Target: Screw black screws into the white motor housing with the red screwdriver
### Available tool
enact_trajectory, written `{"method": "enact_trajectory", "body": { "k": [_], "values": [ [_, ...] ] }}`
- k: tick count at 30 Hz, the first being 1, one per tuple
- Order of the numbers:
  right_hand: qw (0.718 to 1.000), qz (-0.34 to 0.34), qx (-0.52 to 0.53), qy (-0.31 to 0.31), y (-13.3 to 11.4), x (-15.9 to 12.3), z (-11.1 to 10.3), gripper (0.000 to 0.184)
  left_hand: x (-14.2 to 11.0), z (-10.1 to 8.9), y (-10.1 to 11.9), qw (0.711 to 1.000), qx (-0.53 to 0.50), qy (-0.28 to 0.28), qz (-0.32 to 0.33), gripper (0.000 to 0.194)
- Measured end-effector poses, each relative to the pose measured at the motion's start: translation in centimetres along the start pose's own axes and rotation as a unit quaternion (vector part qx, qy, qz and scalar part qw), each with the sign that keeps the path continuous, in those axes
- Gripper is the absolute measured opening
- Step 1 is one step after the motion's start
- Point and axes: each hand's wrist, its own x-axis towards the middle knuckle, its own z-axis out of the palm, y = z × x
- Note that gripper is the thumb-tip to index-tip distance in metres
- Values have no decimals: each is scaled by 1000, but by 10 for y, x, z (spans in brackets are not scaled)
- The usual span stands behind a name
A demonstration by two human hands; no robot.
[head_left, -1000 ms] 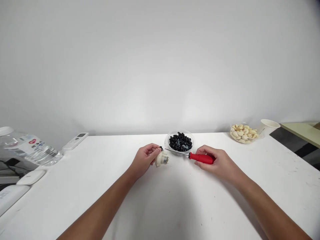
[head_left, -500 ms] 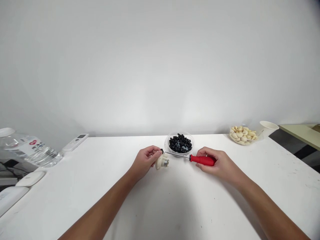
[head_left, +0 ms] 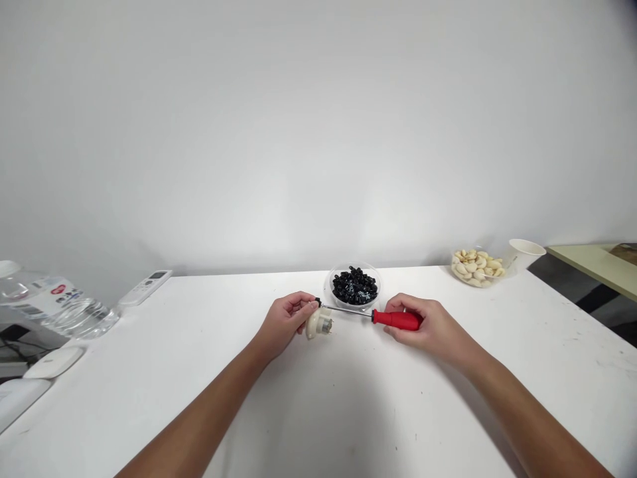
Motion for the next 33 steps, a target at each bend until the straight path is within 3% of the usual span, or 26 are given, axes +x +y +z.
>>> {"method": "enact_trajectory", "body": {
  "k": [8,24,29,33],
  "values": [
    [1000,6,20,-4,-2,0,0,13,2,-3,-4,999,-42,-32,-3,32],
    [1000,14,23,3,-1,-1,0,14,0,-1,-1,999,-29,-22,1,32],
    [988,102,102,-64,-6,-3,-1,26,0,-1,-2,999,-31,-11,8,32],
    [989,73,106,-77,-6,-4,-3,21,0,-1,-4,999,-31,-20,8,31]
  ]
}}
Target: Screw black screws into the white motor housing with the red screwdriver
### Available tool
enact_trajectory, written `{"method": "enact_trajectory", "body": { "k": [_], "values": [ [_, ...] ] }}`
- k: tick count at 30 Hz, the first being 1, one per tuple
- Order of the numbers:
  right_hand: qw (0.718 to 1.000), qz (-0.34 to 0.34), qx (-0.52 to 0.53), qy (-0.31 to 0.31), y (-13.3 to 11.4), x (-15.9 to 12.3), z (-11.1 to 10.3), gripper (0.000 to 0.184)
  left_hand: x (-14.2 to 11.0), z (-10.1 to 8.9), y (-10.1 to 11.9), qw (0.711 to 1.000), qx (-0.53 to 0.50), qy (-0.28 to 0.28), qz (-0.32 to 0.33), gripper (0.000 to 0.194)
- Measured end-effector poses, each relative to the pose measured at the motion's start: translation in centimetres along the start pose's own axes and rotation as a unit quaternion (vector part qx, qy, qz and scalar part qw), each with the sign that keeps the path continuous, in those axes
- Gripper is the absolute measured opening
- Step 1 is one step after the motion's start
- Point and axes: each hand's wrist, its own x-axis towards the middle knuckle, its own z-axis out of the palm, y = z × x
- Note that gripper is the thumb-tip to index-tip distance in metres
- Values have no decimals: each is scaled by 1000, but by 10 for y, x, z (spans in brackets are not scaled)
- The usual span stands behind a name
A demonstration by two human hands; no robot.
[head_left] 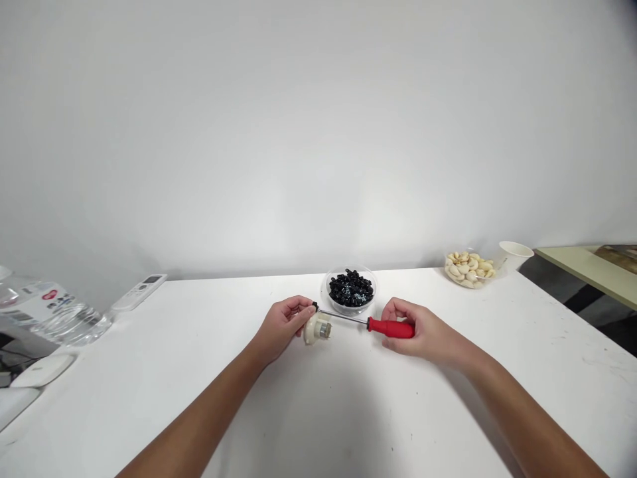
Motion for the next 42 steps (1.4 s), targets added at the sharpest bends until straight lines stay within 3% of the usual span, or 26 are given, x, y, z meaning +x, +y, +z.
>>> {"method": "enact_trajectory", "body": {
  "k": [8,11,15,18,24,29,33,37,42],
  "values": [
    [986,-79,-131,63,-1,-4,-15,17,-2,3,5,1000,15,-4,-7,32],
    [983,-88,-150,52,-6,-6,-13,21,-2,3,5,1000,16,3,-8,33],
    [992,-46,-113,23,-5,-7,-7,26,-3,4,3,1000,21,10,2,34],
    [997,-30,-72,29,1,-7,-8,19,-5,6,4,999,38,24,5,32],
    [997,-13,-47,54,6,-6,-20,23,-6,9,6,997,58,52,5,31],
    [999,3,-31,43,4,-3,-16,34,-5,9,2,997,52,57,9,34],
    [999,17,14,26,10,-3,-13,16,-5,9,2,997,45,56,12,35],
    [997,0,77,-5,15,-5,-18,29,-5,8,3,996,50,67,13,36],
    [991,6,130,-18,12,-5,-24,15,-4,7,3,996,44,79,10,36]
  ]
}}
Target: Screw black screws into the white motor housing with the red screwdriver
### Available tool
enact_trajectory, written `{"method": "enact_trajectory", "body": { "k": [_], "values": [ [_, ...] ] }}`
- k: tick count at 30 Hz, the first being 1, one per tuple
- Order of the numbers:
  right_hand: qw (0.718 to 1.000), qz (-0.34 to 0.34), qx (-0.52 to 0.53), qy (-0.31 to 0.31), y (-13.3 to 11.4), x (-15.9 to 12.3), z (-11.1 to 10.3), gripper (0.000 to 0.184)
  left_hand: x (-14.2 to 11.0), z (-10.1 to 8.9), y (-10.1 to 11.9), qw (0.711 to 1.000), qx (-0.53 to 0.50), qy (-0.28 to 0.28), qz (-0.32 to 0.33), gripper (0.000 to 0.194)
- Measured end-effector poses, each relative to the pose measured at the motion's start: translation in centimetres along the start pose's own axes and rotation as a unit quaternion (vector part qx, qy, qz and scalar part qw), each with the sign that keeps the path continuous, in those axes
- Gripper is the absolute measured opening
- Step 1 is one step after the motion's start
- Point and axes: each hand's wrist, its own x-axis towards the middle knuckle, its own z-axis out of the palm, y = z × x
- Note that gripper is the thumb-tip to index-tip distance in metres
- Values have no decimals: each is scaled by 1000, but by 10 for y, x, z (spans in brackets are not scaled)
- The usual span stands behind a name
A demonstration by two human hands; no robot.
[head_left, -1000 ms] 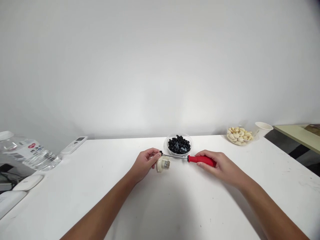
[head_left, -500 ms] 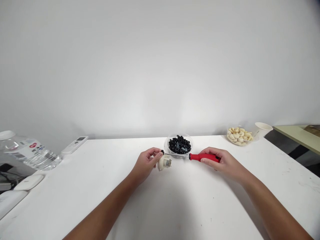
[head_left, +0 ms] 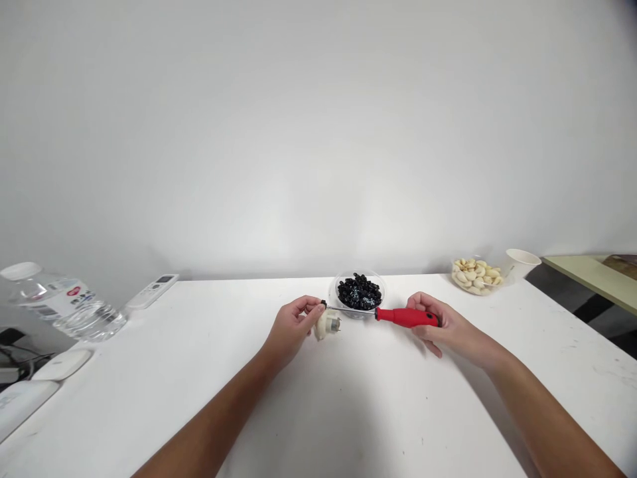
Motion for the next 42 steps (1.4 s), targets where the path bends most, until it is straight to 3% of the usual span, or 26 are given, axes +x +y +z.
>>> {"method": "enact_trajectory", "body": {
  "k": [6,12,17,24,29,34,37,42],
  "values": [
    [998,-18,-34,45,1,5,-2,37,2,0,-4,1000,-1,8,0,37],
    [984,14,-116,133,8,7,7,58,2,1,-6,1000,-2,4,-4,39],
    [992,25,-112,56,2,2,10,29,2,0,-6,1000,10,-7,-2,40],
    [992,43,-112,30,1,3,7,35,4,0,-6,1000,-7,-9,-5,39],
    [982,38,-170,71,4,7,10,56,4,1,-6,1000,-15,-16,-10,40],
    [977,37,-179,108,3,7,14,58,2,3,-4,999,-31,-42,-14,38],
    [979,47,-175,93,2,6,11,47,1,4,-2,998,-27,-53,-5,36],
    [986,30,-157,57,3,4,2,26,-2,5,3,996,64,-65,21,40]
  ]
}}
